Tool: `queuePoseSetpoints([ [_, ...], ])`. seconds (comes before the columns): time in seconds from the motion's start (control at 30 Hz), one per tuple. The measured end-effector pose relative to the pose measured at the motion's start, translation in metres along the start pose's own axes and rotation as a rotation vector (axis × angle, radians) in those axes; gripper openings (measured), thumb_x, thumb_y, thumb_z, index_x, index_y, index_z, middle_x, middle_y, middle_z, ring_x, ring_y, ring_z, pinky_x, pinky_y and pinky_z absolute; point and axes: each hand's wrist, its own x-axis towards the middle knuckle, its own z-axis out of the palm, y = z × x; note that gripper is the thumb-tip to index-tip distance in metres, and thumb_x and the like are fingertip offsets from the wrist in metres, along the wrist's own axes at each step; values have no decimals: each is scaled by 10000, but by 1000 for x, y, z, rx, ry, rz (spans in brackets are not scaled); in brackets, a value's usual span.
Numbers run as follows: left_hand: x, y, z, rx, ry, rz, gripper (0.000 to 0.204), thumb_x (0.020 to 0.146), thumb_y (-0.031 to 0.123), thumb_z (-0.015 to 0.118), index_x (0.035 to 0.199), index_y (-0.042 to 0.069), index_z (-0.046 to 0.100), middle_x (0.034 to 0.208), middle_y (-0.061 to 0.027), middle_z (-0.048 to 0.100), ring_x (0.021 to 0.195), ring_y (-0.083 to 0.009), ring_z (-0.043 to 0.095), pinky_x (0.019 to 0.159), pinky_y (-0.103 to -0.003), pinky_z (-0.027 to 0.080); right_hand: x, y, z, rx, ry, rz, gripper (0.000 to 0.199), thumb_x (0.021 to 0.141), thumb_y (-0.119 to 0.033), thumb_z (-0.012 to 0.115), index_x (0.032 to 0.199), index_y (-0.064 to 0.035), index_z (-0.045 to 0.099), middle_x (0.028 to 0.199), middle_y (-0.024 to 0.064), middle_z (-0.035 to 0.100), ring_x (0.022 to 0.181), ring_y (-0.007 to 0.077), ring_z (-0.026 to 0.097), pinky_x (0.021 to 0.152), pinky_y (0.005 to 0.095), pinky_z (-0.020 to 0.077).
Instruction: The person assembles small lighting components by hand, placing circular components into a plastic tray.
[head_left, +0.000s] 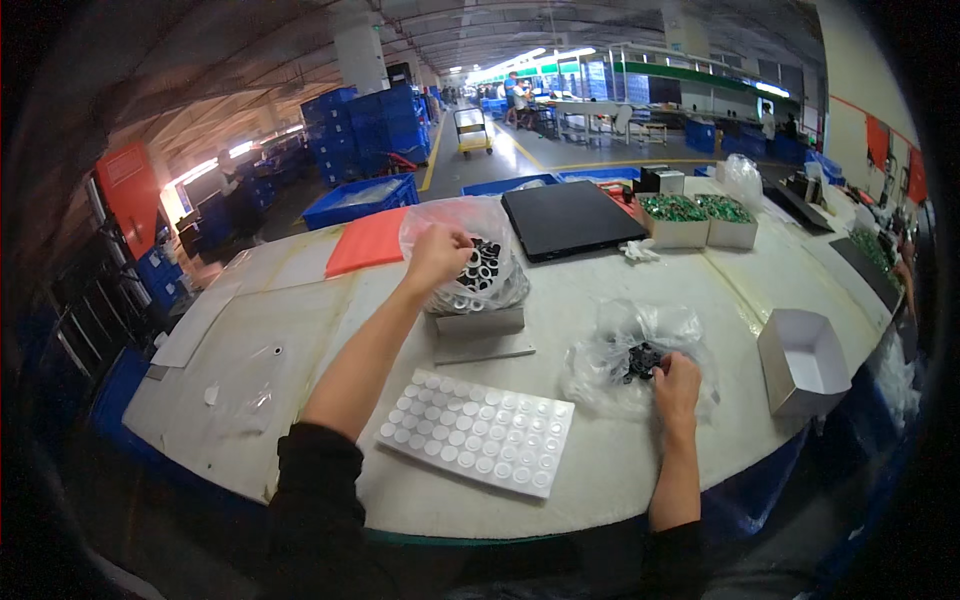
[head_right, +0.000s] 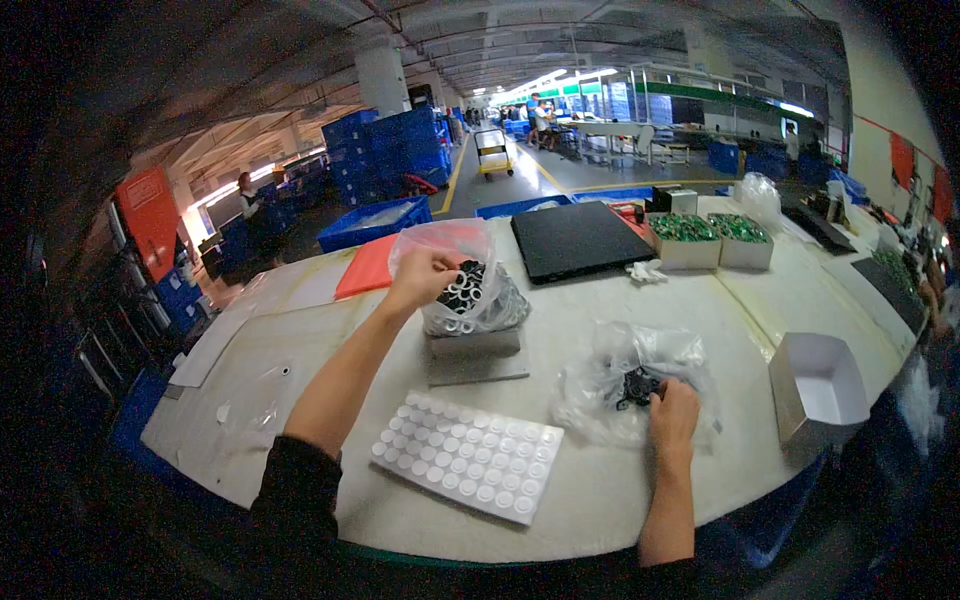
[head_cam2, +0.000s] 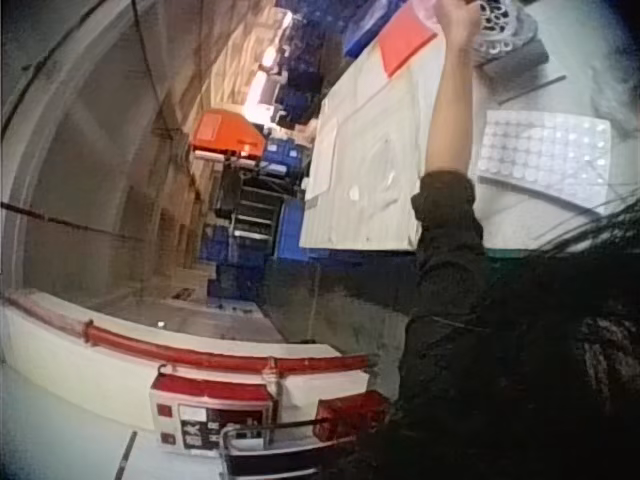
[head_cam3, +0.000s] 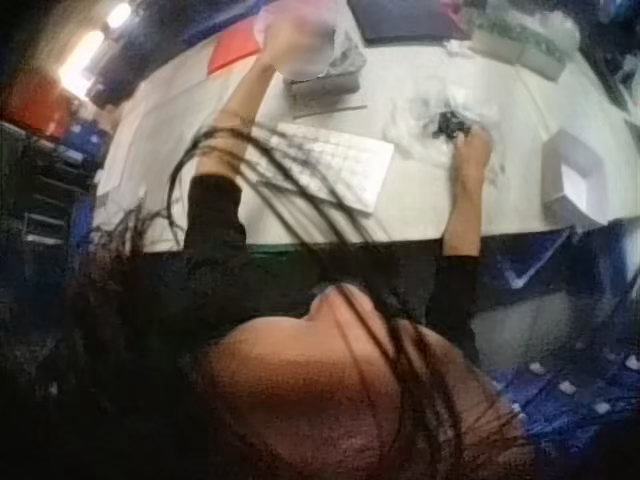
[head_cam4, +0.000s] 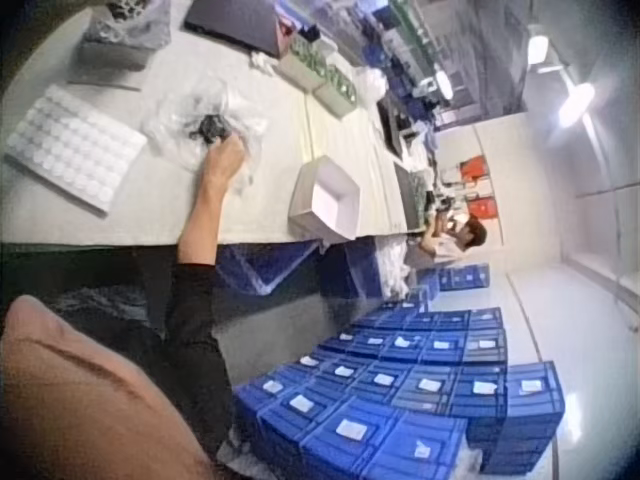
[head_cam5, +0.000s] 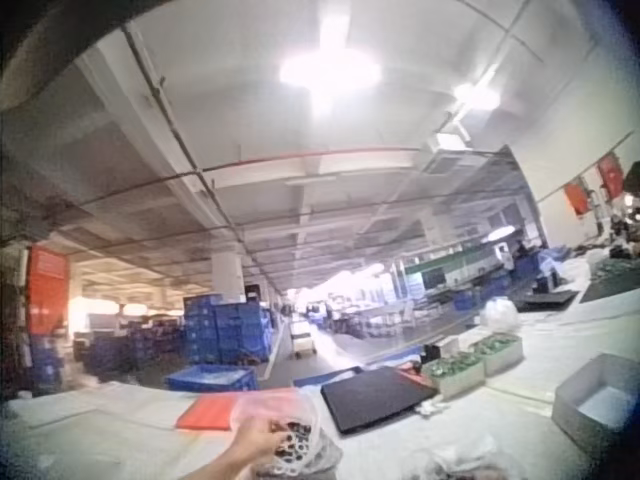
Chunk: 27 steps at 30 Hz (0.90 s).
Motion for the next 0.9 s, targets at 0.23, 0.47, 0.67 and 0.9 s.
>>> queuePoseSetpoints([
  [0.23,29,-20,24,201,424,-25,227,775,106,588,969,29,676,922,-188,667,822,-300,656,772,-384,505,2,-24,-6,335,100,-87,119,750,-89,695,836,-11,671,734,133,653,668,227,639,638,335,488],
  [0.47,-133,33,20,-105,-99,225,119,782,95,649,862,8,643,747,-93,638,642,-149,598,602,-277,481,-20,-53,-11,952,-146,-58,103,797,-68,690,845,20,668,732,46,673,658,87,617,612,212,484],
  [0.67,-203,-4,59,15,-444,45,224,746,190,722,884,31,645,761,-116,639,677,-213,621,639,-323,492,-49,-90,3,1217,-484,-13,201,789,-11,691,980,25,639,820,97,684,767,124,648,684,240,527],
  [0.9,-181,-17,73,91,-490,48,235,727,225,727,863,44,666,799,-129,632,749,-265,623,668,-366,485,-54,-82,20,1093,-626,-94,198,795,12,682,983,51,635,874,117,682,774,134,659,700,249,552],
])
